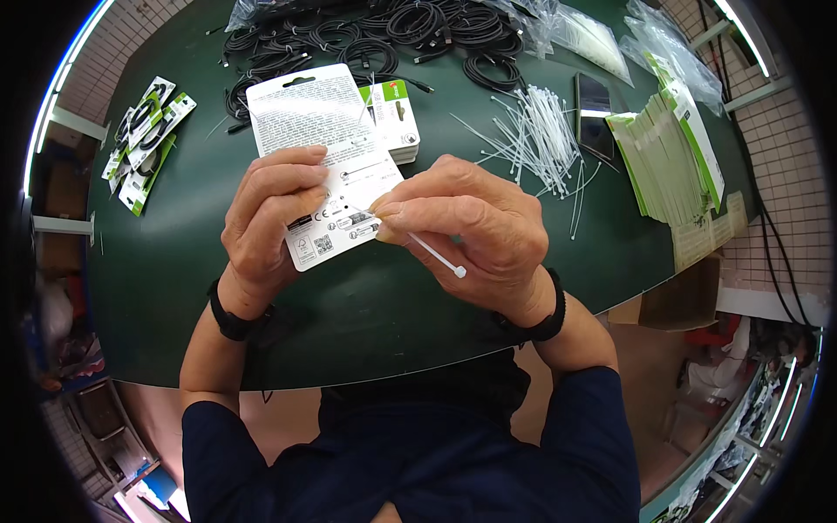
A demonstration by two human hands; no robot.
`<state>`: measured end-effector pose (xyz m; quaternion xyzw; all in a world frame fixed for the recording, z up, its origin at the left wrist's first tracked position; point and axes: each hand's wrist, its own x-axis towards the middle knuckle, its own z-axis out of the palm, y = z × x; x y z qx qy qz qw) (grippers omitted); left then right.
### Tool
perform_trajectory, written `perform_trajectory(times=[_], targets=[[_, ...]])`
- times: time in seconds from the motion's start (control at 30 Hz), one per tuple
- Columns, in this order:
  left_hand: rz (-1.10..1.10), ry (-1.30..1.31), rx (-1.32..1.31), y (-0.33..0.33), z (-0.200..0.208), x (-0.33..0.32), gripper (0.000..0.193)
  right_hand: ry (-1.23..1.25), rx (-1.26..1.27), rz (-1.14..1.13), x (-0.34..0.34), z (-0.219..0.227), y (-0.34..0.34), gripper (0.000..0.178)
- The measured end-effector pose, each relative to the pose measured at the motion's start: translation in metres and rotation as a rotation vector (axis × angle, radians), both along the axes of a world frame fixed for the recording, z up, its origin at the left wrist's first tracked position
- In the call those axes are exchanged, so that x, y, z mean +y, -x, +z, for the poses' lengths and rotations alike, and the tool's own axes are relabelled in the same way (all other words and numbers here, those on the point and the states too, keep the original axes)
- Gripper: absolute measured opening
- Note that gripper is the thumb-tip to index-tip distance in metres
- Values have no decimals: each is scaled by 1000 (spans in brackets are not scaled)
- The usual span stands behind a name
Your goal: Packaging black cables onto cardboard cards and securing them.
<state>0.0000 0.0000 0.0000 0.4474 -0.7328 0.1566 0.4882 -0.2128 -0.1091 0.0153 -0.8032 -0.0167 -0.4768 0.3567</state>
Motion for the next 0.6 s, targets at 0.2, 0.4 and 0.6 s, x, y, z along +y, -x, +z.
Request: perform_trajectory(times=[0.2, 0.4, 0.6], targets=[[14, -6, -14, 1, 2, 2, 30, -42, -10, 11, 2, 0, -1, 25], [11, -11, -41, 2, 3, 2, 30, -57, 6, -44, 5, 2, 1, 22], [18, 1, -47, 4, 2, 1, 30, -96, -12, -59, 2, -1, 0, 20]])
